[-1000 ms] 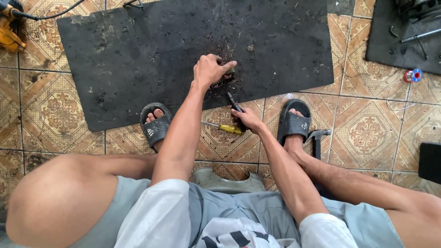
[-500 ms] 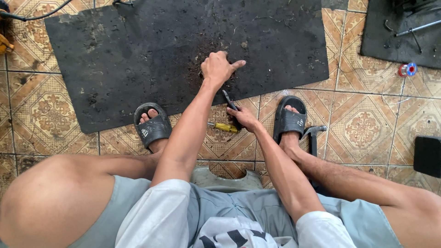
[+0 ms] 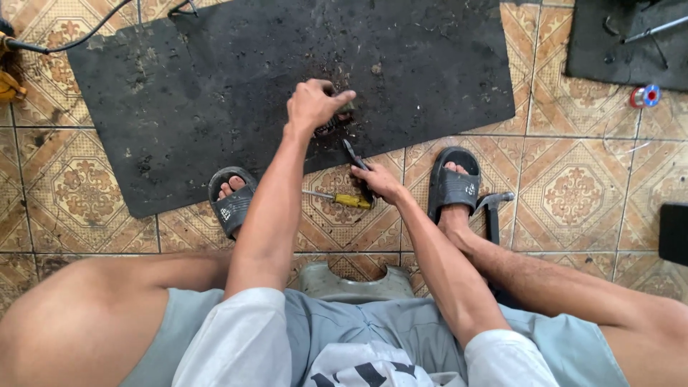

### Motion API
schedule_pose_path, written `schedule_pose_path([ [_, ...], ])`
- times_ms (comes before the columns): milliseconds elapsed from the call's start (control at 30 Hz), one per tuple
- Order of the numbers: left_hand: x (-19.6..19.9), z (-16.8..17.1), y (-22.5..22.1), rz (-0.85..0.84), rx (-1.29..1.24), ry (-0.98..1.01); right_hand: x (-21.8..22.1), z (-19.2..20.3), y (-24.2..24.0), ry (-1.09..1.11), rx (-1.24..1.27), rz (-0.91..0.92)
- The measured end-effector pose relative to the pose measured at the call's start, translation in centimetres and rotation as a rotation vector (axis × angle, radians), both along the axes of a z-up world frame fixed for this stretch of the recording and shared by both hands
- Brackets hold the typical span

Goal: Extracting copper windings from an electric motor stator using pliers.

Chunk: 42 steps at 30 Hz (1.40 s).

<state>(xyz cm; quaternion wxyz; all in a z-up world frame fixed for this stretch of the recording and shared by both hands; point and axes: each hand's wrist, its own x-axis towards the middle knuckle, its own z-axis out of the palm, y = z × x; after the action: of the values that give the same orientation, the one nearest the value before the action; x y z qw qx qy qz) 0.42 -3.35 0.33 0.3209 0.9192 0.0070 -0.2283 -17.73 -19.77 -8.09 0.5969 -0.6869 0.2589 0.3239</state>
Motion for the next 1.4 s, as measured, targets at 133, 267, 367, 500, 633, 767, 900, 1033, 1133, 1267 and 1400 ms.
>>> schedule_pose_path([
  [133,0.0,-0.5,1.8,0.022,-0.069,-0.011,0.6,-0.8,0.0,-0.004,-0.003,0.007],
  [267,0.1,-0.4,1.7,0.016,-0.021,0.038,0.7,-1.3,0.8,-0.013,0.007,0.001],
  [367,0.0,-1.2,0.9,-0.006,-0.067,0.048,0.5,-1.3,0.5,-0.007,-0.019,0.044],
  [500,0.1,0.8,-0.3,-0.021,0.018,0.063,0.5,2.4,0.4,0.035,-0.034,0.117],
  [633,-0.4,1.2,0.0,-0.016,0.042,-0.064,0.7,4.6,0.4,0.073,-0.001,0.176],
  [767,-1.0,1.9,1.2,0.055,0.003,-0.019,0.9,4.8,0.4,0.048,0.004,0.196],
  [900,-1.1,0.5,2.9,0.017,-0.092,-0.019,1.6,5.4,1.0,0.013,-0.066,0.276],
  [1033,-1.4,-0.4,3.4,-0.025,-0.119,-0.045,2.1,5.9,1.6,0.120,0.060,0.137],
  [1133,-2.0,-0.9,3.9,-0.062,-0.200,-0.084,2.4,8.6,2.4,0.237,0.232,-0.007],
  [1267,-1.6,-1.7,3.9,-0.039,-0.151,-0.081,2.2,6.1,2.8,0.280,0.357,-0.073],
  [1400,-2.2,-1.3,3.5,-0.064,-0.167,-0.017,2.5,6.5,3.3,0.434,0.525,-0.151],
])
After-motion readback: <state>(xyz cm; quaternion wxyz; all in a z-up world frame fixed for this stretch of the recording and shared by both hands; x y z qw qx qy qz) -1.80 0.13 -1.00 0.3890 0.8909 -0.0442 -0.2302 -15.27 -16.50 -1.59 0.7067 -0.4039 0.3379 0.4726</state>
